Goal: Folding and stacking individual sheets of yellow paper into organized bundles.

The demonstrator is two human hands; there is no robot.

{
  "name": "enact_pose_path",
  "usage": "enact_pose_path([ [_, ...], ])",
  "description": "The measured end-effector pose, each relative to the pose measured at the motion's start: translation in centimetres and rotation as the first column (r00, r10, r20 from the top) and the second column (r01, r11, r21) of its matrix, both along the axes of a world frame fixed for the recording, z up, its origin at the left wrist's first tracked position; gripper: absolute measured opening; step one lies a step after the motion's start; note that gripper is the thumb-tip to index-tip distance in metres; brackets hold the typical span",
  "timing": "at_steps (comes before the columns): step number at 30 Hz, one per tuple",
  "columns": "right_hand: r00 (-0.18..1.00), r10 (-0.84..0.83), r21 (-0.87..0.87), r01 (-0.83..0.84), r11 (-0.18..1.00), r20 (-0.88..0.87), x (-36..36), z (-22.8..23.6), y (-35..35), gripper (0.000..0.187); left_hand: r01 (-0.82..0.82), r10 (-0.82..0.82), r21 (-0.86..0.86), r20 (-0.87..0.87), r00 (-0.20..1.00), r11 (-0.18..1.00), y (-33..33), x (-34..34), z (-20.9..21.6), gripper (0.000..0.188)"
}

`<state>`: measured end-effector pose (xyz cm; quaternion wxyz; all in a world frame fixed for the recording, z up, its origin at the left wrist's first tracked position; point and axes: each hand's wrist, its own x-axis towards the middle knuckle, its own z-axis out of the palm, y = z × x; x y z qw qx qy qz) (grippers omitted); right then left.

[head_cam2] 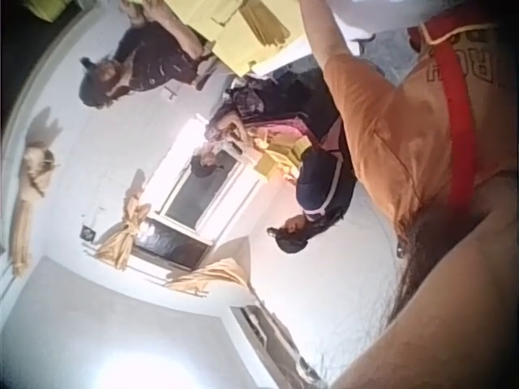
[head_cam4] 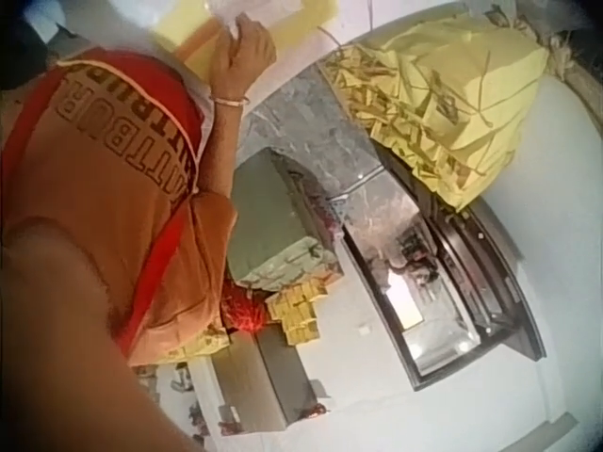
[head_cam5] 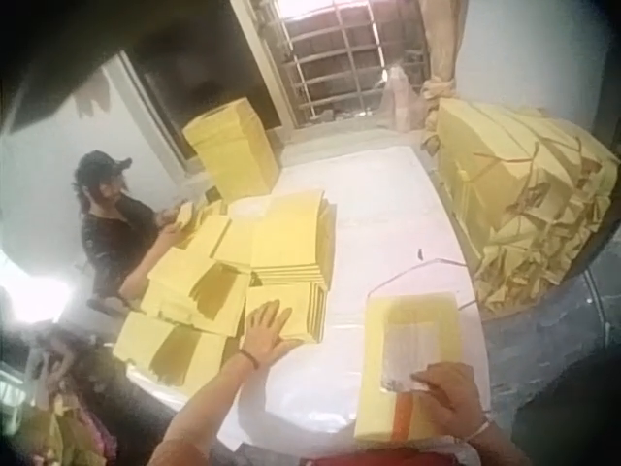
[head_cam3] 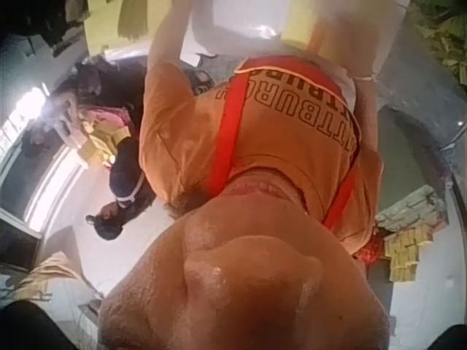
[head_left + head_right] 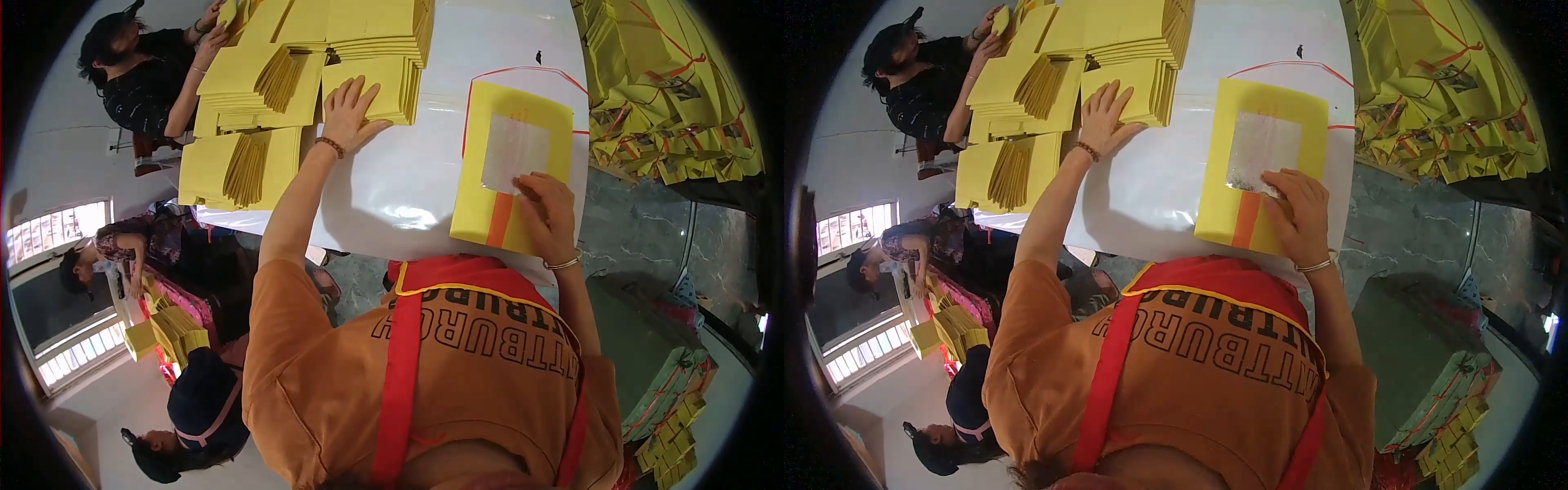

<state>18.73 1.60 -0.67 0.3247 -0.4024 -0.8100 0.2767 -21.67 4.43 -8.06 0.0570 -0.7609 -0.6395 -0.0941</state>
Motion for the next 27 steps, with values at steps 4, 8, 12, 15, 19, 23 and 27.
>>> enact_pose_path([
  [4, 1.0, 0.01, 0.007, -0.01, 1.0, 0.025, -0.2, -0.1, 0.3, 0.029, 0.022, -0.023, -0.04, -0.039, 0.999, 0.999, 0.2, -0.1, 0.1, 0.079],
  [8, 0.999, 0.035, 0.082, -0.036, 0.996, 0.014, 0.4, 0.4, 0.0, 0.029, 0.038, -0.047, -0.126, -0.066, 0.997, 0.991, 0.7, -0.9, 1.5, 0.086],
  [12, 0.988, -0.005, 0.2, -0.026, 0.98, 0.153, 1.2, 0.0, -0.5, 0.03, 0.056, -0.073, -0.243, -0.061, 0.995, 0.968, 1.4, -1.3, 3.4, 0.089],
  [15, 0.986, -0.019, 0.197, -0.014, 0.98, 0.165, 1.1, -0.5, -0.9, 0.03, -0.037, 0.004, -0.204, -0.16, 0.987, 0.978, 1.2, -0.3, 4.5, 0.091],
  [19, 0.995, 0.001, 0.157, -0.016, 0.987, 0.1, 1.2, -1.4, -0.7, 0.03, -0.053, 0.046, -0.127, -0.059, 0.997, 0.99, 0.0, 1.8, 6.2, 0.088],
  [23, 0.998, 0.0, 0.151, -0.01, 0.989, 0.066, 1.3, -1.8, -0.7, 0.031, 0.169, -0.203, 0.124, 0.356, 0.912, 0.978, -2.9, 8.5, 7.8, 0.056],
  [27, 0.998, -0.006, 0.134, -0.002, 0.991, 0.059, 1.4, -1.7, -0.8, 0.03, 0.479, -0.502, 0.177, 0.468, 0.728, 0.86, -7.7, 17.4, 9.1, 0.045],
])
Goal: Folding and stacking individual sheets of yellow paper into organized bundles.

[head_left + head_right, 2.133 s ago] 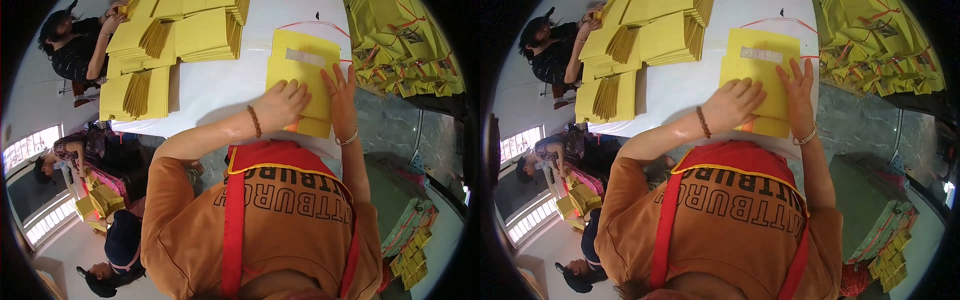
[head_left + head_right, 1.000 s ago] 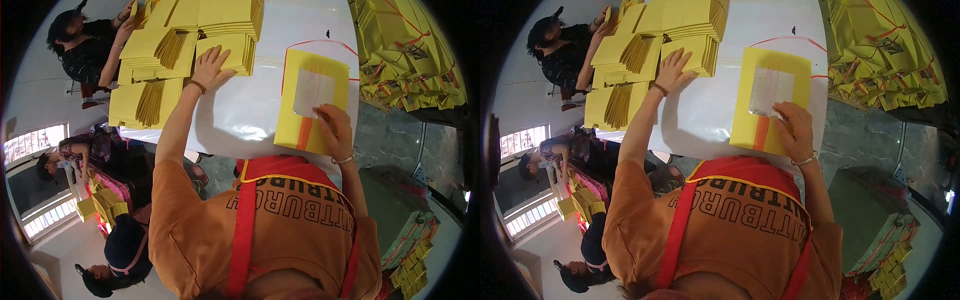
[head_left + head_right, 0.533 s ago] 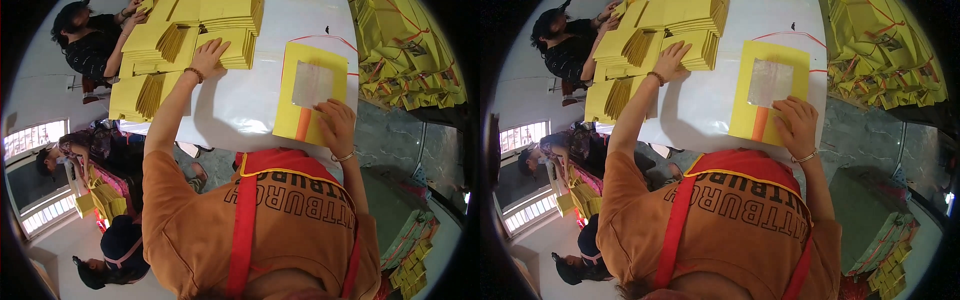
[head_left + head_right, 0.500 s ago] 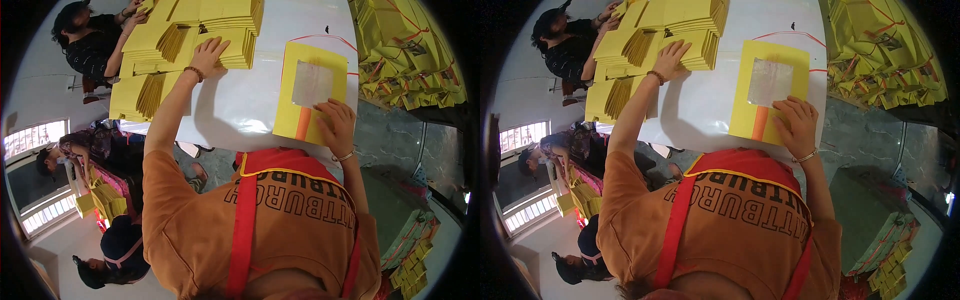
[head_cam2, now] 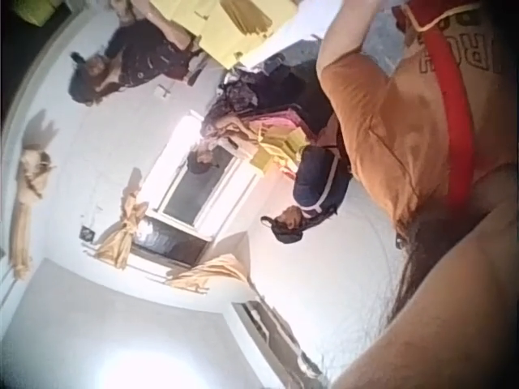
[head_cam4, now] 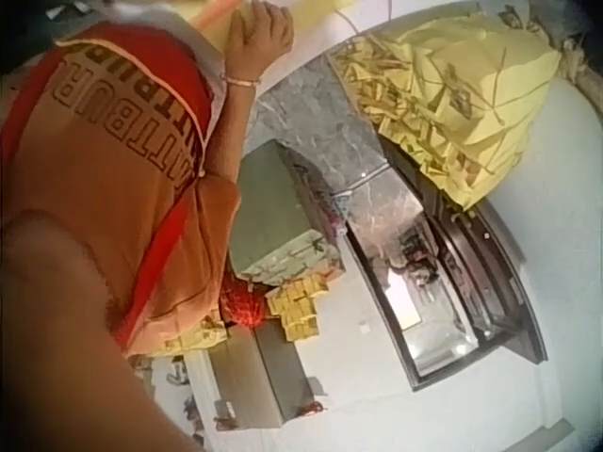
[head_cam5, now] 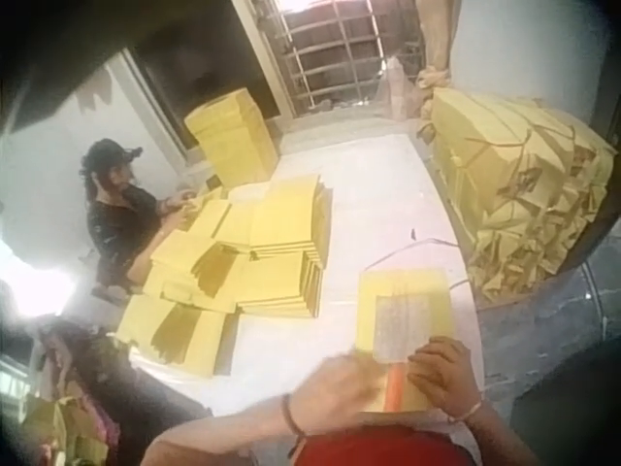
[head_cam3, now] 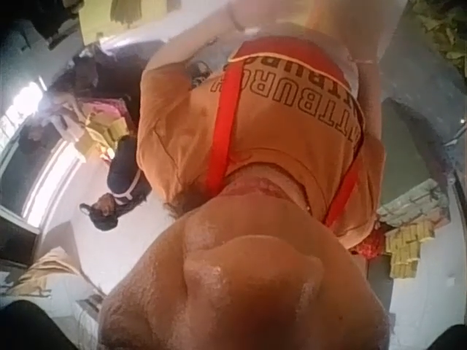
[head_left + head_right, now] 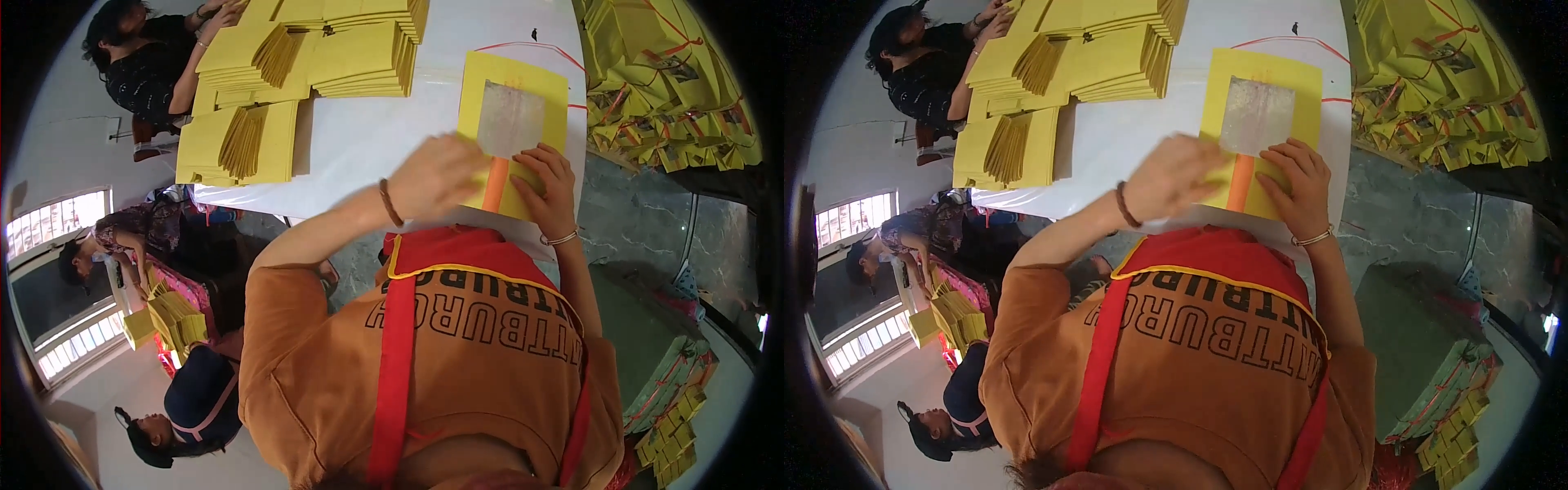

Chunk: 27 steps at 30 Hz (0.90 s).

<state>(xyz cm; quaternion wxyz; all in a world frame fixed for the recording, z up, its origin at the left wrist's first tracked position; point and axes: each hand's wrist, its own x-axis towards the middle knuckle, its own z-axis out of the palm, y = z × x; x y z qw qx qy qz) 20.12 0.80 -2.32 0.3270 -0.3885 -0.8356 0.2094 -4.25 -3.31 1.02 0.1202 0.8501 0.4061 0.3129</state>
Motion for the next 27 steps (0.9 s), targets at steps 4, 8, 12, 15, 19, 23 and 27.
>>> enact_pose_path([
  [4, 0.999, 0.054, -0.054, -0.054, 0.997, -0.005, 0.6, 0.2, 0.5, 0.029, 0.145, -0.156, -0.07, -0.183, 0.971, 0.987, -1.4, 1.8, -0.6, 0.048],
  [8, 0.936, 0.033, -0.385, -0.176, 0.906, -0.35, 1.5, -0.3, 0.8, 0.023, 0.159, -0.167, -0.078, -0.123, 0.978, 0.984, -1.3, 1.3, -0.8, 0.045],
  [12, 0.879, -0.031, -0.498, -0.24, 0.833, -0.476, 1.8, -1.0, 1.1, 0.03, 0.137, -0.139, -0.128, -0.01, 0.99, 0.982, -0.7, 1.4, -0.1, 0.032],
  [15, 0.903, -0.014, -0.454, -0.204, 0.867, -0.43, 1.9, -1.1, 1.0, 0.038, 0.149, -0.144, -0.165, 0.039, 0.989, 0.975, 0.0, 1.1, -0.1, 0.022],
  [19, 0.903, -0.024, -0.458, -0.195, 0.867, -0.43, 1.9, -1.3, 0.9, 0.043, 0.166, -0.165, -0.046, 0.015, 0.986, 0.985, 0.2, 1.5, -0.3, 0.014],
  [23, 0.861, -0.031, -0.487, -0.258, 0.834, -0.508, 2.3, -1.3, 0.9, 0.046, 0.032, -0.013, -0.276, 0.07, 0.997, 0.961, 0.7, 1.2, 0.0, 0.015],
  [27, 0.841, 0.086, -0.437, -0.362, 0.824, -0.534, 2.9, -1.8, 1.2, 0.05, -0.035, 0.116, -0.508, 0.13, 0.985, 0.861, 1.1, 0.9, 0.3, 0.019],
])
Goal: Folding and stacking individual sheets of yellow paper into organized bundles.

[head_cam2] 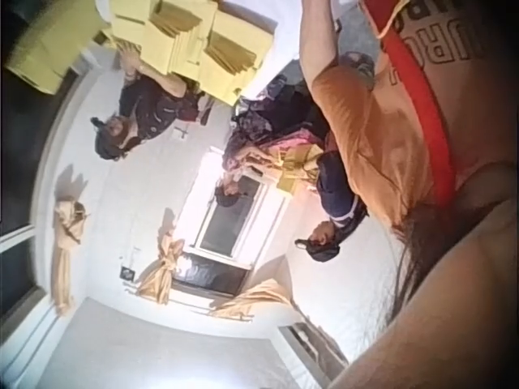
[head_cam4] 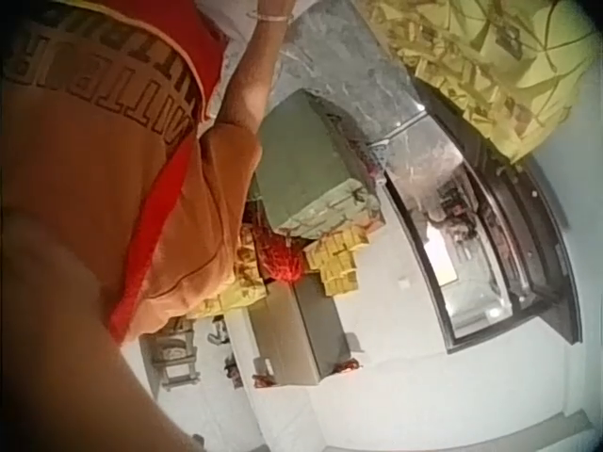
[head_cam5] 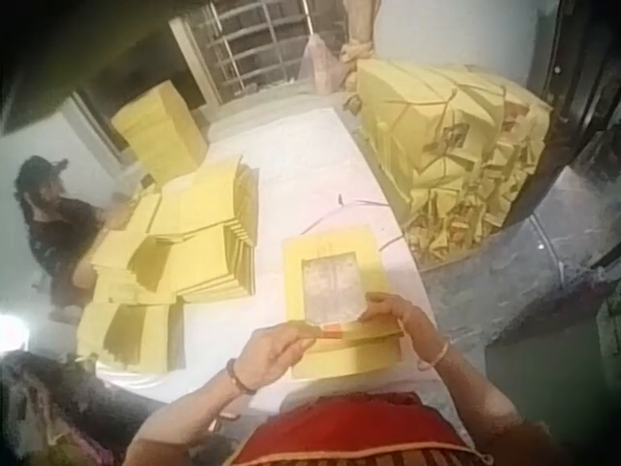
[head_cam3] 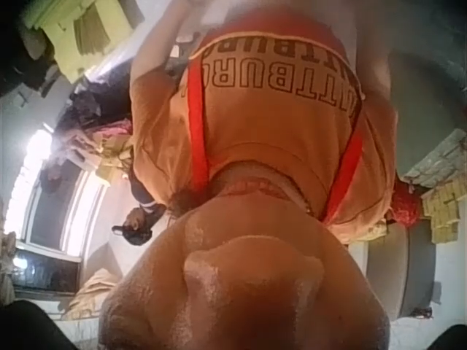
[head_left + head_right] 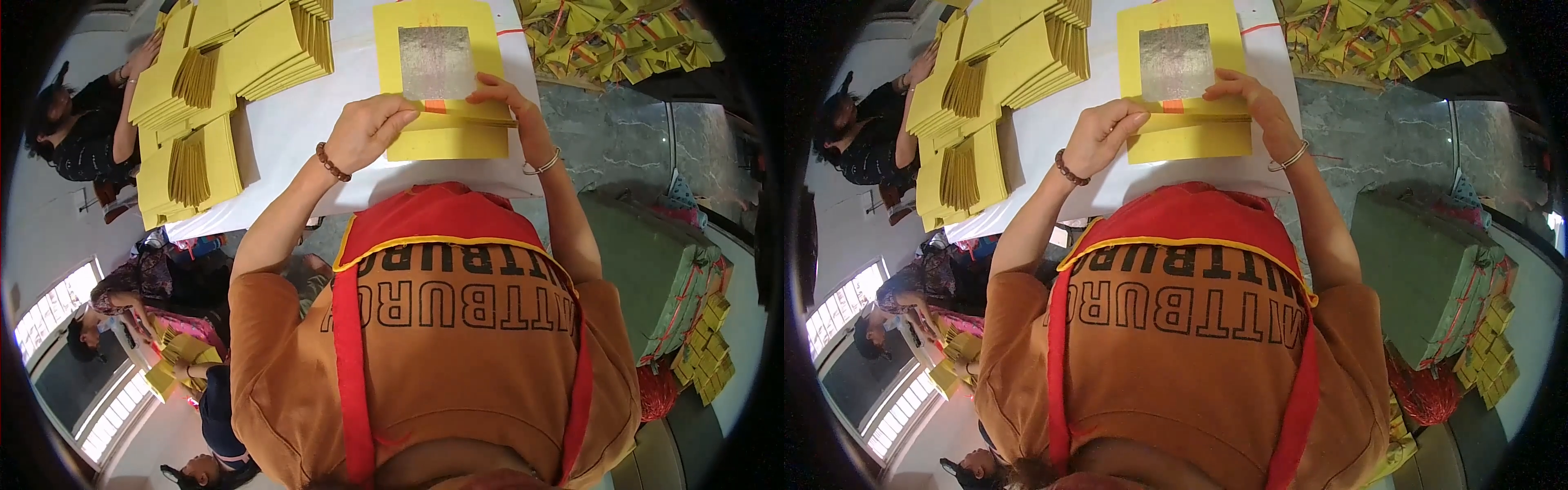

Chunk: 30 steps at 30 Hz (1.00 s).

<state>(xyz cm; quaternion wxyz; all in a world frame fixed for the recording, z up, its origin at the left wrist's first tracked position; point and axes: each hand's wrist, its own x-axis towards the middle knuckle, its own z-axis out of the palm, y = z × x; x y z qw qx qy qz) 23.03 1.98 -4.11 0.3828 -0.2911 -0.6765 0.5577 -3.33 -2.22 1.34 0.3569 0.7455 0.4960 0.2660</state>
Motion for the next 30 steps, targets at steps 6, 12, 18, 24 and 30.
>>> enact_pose_path([
  [6, 0.999, 0.052, 0.021, -0.052, 0.998, -0.003, 0.6, -0.3, 0.5, 0.052, 0.098, -0.098, -0.004, 0.013, 0.995, 0.995, 0.7, -0.5, 0.5, 0.022],
  [12, 0.999, 0.031, -0.018, -0.032, 0.999, -0.027, 0.3, -0.1, 0.4, 0.051, 0.1, -0.098, -0.068, 0.033, 0.995, 0.993, 0.8, -0.7, 0.6, 0.019],
  [18, 0.997, 0.049, -0.028, -0.05, 0.998, -0.054, 0.5, -0.6, 0.3, 0.049, 0.045, -0.042, -0.187, 0.023, 0.999, 0.981, 0.9, -0.8, 0.2, 0.022],
  [24, 0.975, -0.085, 0.182, 0.048, 0.982, 0.203, -0.4, 0.5, -0.2, 0.039, -0.021, 0.051, -0.289, 0.098, 0.994, 0.957, 1.0, -1.0, 0.0, 0.025],
  [30, 0.985, -0.167, -0.377, 0.171, 0.91, 0.043, -0.9, 0.2, -0.1, 0.025, 0.121, -0.109, -0.007, 0.387, 0.916, 0.993, 1.2, -1.7, 0.6, 0.025],
])
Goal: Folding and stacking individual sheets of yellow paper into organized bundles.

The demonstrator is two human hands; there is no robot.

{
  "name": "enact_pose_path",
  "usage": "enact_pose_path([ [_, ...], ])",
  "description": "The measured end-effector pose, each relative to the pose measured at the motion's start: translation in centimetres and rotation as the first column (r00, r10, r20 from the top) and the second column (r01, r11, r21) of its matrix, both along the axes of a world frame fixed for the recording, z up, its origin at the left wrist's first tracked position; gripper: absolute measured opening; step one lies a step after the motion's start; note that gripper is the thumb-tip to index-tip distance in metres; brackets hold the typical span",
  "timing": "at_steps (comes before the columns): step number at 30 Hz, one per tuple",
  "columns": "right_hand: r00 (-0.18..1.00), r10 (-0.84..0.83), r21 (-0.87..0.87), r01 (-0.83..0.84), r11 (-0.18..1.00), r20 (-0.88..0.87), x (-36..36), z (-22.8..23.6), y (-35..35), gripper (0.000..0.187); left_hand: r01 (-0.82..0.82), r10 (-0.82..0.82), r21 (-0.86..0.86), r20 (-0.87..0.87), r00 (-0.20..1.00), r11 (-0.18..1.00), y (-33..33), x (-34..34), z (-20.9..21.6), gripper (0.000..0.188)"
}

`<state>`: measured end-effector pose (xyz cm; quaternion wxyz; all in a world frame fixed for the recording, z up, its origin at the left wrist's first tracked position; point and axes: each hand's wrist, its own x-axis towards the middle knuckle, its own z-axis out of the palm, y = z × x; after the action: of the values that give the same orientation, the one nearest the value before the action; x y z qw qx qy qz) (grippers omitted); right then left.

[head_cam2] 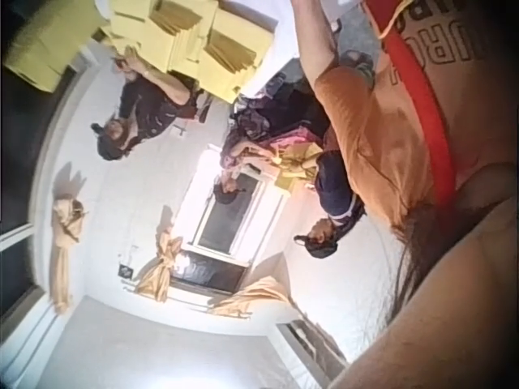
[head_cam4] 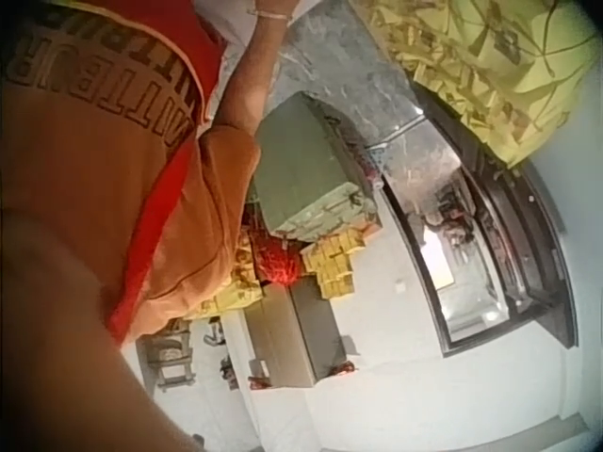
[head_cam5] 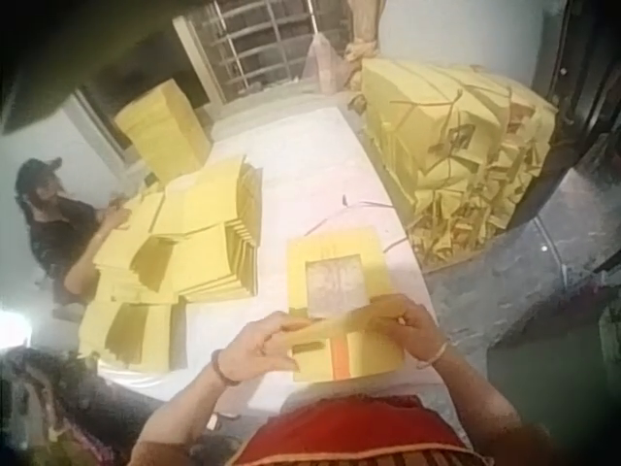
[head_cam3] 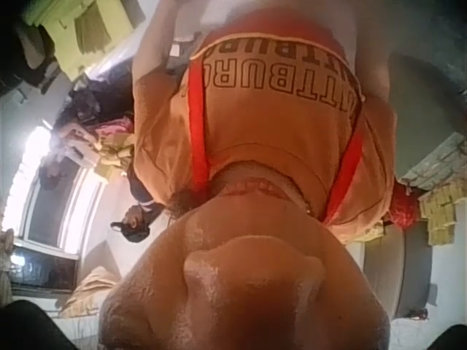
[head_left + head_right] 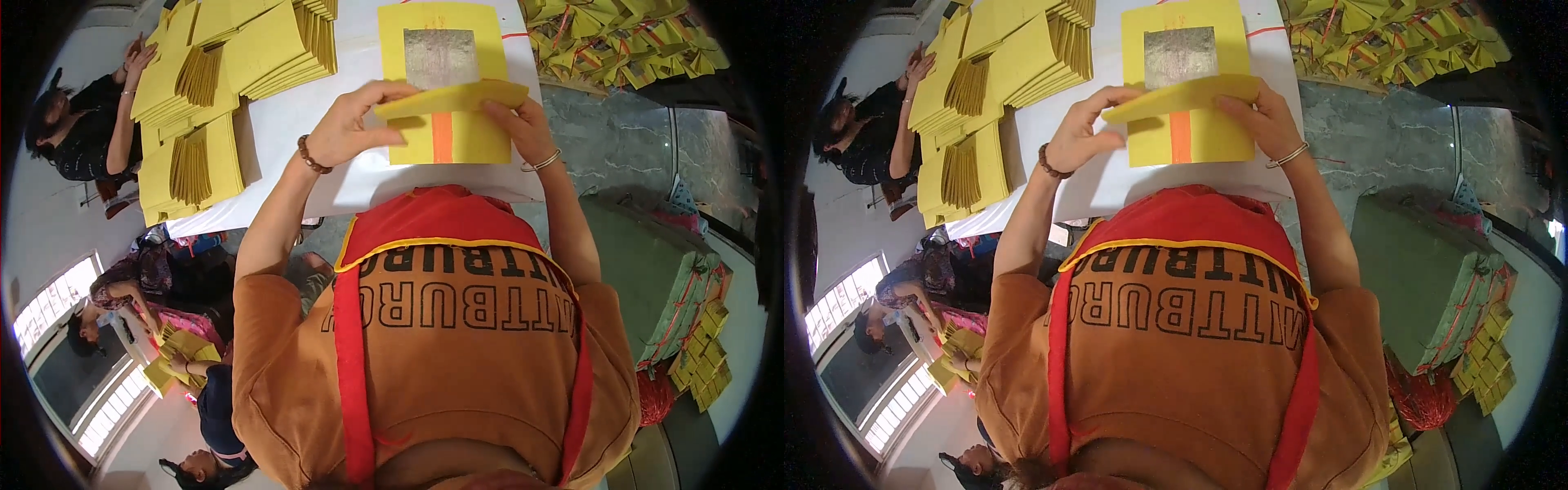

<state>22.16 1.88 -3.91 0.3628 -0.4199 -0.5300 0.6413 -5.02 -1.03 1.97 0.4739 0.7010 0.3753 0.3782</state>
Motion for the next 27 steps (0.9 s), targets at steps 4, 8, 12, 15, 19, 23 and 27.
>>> enact_pose_path([
  [4, 0.996, -0.029, 0.016, 0.03, 0.999, -0.08, -0.2, -0.2, 0.0, 0.026, 0.033, 0.124, 0.316, -0.463, 0.878, 0.948, 0.8, -0.7, -0.7, 0.029],
  [8, 0.969, -0.031, 0.47, -0.092, 0.878, 0.247, 0.1, 0.2, 0.9, 0.031, 0.044, 0.257, 0.519, -0.491, 0.832, 0.853, 0.6, -0.5, -2.8, 0.033],
  [12, 0.788, -0.319, 0.81, -0.351, 0.47, 0.527, 0.5, 1.6, 0.4, 0.032, 0.102, 0.295, 0.612, -0.513, 0.806, 0.784, 0.2, -0.8, -2.8, 0.033],
  [15, 0.75, -0.347, 0.822, -0.466, 0.328, 0.564, 1.2, 3.1, -0.7, 0.027, 0.164, 0.3, 0.642, -0.549, 0.781, 0.749, -1.1, -0.8, -2.4, 0.035],
  [19, 0.816, -0.162, 0.805, -0.478, 0.351, 0.555, 1.8, 4.1, -2.4, 0.027, 0.153, 0.211, 0.562, -0.53, 0.821, 0.813, -3.0, -0.8, -1.6, 0.033],
  [23, 0.883, 0.096, 0.618, -0.395, 0.679, 0.458, 1.7, 4.5, -2.9, 0.024, -0.031, 0.199, 0.378, -0.415, 0.888, 0.925, -3.7, -0.1, -0.6, 0.021],
  [27, 0.956, -0.003, 0.324, -0.096, 0.941, 0.293, 0.7, 3.9, -2.2, 0.033, -0.253, 0.245, 0.055, -0.51, 0.824, 0.966, -2.6, 0.1, -0.9, 0.021],
])
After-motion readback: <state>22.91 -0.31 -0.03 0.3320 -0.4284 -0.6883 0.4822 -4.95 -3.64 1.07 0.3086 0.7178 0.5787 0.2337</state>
